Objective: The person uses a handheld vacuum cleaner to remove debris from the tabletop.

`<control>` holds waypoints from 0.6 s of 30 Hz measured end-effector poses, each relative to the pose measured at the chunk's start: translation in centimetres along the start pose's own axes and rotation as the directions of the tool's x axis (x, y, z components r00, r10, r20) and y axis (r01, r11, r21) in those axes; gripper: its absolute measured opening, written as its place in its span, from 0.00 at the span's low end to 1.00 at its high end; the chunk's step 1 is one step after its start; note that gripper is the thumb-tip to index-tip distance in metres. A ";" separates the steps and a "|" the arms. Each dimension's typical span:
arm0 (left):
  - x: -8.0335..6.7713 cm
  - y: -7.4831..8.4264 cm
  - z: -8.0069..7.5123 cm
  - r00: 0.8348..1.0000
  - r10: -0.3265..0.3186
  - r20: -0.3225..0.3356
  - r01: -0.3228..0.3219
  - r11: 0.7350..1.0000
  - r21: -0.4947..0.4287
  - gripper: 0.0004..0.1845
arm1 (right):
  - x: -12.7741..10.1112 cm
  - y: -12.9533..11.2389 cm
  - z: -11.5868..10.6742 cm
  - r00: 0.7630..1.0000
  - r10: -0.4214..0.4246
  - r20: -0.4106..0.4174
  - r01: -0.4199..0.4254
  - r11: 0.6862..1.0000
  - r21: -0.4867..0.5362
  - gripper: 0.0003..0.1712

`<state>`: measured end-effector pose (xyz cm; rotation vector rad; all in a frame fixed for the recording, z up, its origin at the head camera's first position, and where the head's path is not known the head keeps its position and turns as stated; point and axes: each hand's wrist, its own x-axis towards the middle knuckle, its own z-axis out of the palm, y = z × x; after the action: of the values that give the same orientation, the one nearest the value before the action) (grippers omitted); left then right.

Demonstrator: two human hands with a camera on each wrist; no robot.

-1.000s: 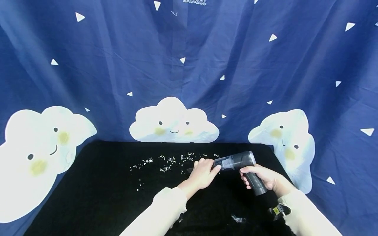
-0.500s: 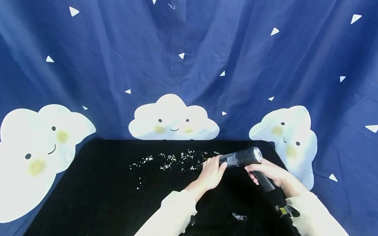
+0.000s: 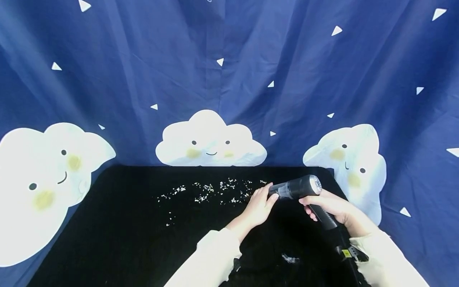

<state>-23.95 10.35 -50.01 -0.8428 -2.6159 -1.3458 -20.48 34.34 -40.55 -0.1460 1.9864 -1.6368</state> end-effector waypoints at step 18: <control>0.4 0.1 0.1 0.997 -0.072 -0.002 0.071 0.985 -0.157 0.27 | -0.1 0.1 0.1 1.000 -0.008 -0.027 0.008 1.000 -0.015 0.04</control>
<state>-24.23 10.62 -49.88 -0.7665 -2.5838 -1.5884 -20.29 34.33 -40.64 -0.1387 2.0212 -1.6369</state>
